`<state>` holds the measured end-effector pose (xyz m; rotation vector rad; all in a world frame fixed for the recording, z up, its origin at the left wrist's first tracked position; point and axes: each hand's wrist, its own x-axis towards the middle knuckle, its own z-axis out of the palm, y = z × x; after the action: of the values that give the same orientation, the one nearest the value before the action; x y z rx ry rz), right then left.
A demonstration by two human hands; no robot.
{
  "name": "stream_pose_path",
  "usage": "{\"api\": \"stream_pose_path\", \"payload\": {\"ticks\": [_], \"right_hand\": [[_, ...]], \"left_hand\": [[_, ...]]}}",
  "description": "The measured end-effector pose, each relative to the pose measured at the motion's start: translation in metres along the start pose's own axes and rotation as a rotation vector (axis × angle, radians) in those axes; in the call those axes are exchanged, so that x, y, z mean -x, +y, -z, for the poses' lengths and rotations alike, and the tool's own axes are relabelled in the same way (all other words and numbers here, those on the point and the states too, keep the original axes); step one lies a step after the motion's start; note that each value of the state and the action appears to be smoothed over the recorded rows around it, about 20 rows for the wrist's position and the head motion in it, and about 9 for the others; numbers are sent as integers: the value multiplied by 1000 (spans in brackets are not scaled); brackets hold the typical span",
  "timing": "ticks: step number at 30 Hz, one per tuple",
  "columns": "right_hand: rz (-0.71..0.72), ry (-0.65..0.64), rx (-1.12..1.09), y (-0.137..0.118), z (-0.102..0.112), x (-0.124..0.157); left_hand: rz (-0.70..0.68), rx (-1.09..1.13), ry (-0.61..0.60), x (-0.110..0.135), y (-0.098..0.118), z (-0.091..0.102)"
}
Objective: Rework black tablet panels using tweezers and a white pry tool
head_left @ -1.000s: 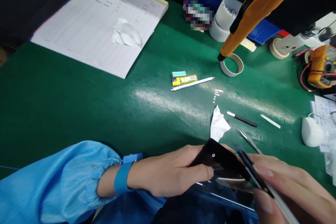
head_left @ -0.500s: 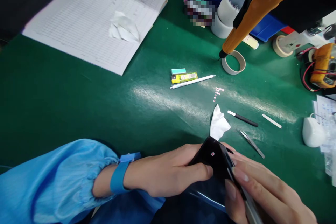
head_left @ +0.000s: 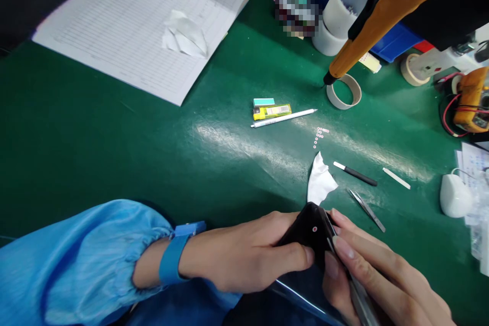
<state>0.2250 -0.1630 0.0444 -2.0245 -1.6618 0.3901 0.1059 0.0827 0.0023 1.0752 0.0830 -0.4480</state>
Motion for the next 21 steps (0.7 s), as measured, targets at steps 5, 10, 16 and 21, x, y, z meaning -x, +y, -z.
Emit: {"api": "stream_pose_path", "payload": {"ticks": [5,10,16,21], "right_hand": [[36,-40,46,5,1,4],[28,-24,35,11,4,1],[119,-151,60,13,12,-1],[92,-90,40,14,9,3]], "left_hand": [[-20,13,27,3,1,-2],[-5,29,21,1,1,-2],[5,27,-10,1,3,-3],[-1,27,-18,2,2,-3]]}}
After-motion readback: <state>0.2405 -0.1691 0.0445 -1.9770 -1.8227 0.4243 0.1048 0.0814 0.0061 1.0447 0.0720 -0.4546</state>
